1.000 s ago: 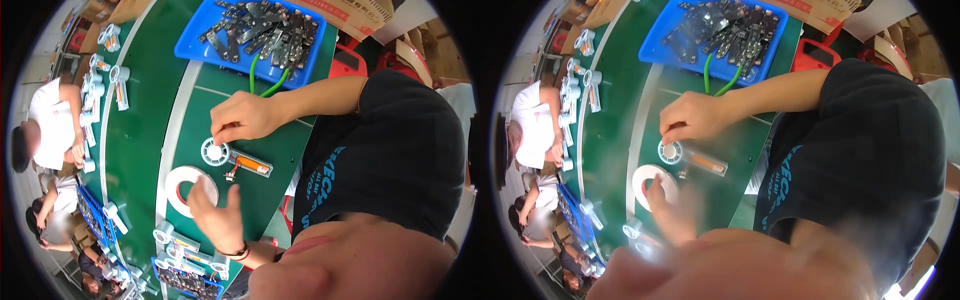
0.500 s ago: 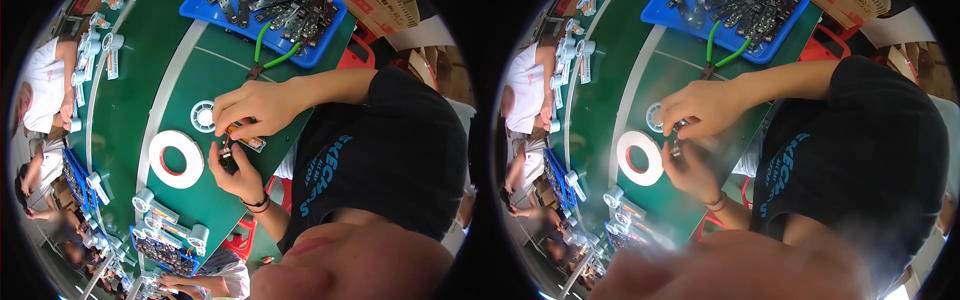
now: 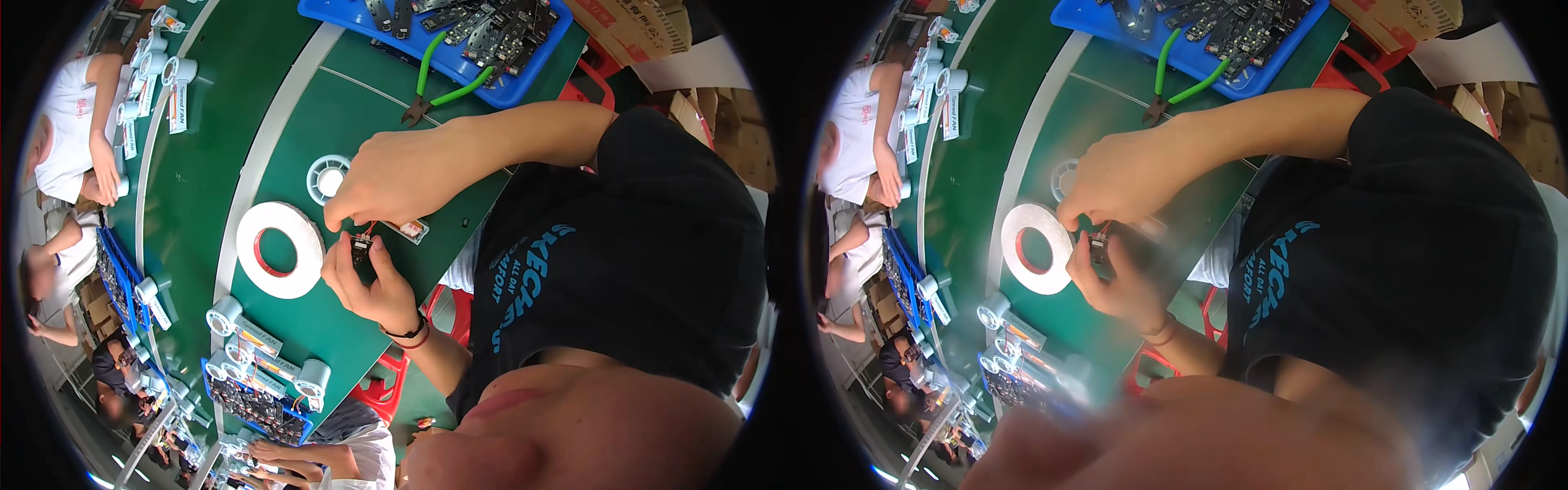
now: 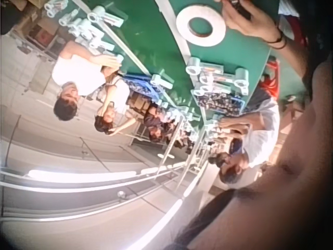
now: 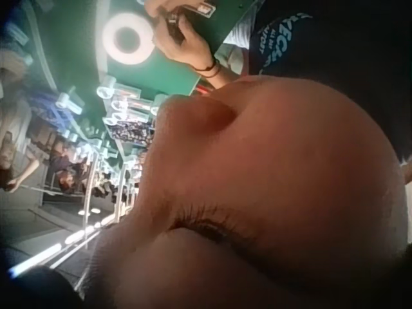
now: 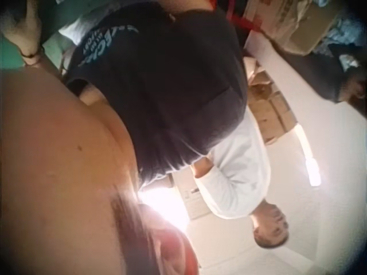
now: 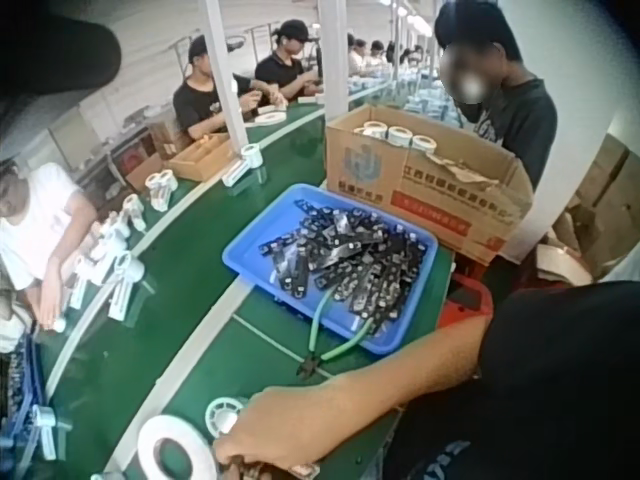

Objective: Assembling small electronic components at a factory workbench.

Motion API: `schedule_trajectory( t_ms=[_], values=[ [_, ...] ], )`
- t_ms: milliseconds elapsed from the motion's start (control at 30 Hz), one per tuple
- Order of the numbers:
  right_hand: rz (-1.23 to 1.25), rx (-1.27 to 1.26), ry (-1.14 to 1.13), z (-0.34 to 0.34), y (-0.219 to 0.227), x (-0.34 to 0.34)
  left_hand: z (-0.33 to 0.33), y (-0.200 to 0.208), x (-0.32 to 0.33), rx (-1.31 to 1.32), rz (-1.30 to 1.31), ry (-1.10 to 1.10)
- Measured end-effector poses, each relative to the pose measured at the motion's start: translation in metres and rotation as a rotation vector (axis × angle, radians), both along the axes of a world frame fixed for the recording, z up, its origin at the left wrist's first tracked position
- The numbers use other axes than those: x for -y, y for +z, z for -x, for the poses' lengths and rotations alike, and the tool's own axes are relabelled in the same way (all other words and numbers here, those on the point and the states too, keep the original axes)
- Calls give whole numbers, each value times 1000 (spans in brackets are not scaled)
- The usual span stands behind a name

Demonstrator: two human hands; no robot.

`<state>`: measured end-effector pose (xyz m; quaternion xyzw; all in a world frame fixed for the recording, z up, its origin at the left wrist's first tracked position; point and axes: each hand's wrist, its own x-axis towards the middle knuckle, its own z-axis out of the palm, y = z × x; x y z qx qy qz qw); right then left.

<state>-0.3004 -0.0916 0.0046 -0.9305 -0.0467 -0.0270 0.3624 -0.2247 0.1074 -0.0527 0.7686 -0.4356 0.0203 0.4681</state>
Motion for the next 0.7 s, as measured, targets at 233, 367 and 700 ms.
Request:
schedule_trajectory(
  t_ms=[233, 367, 700],
  values=[
    [-410, 41, -36, 2, -11, -1, -10, 4, 1, 80, -127, -83],
    [-510, 53, -62, 4, -15, 5, -18, 5, 6, 180, -136, -165],
    [-570, 37, -24, 24, -11, 50, 17, 21, 51, 20, -93, -43]
  ],
)
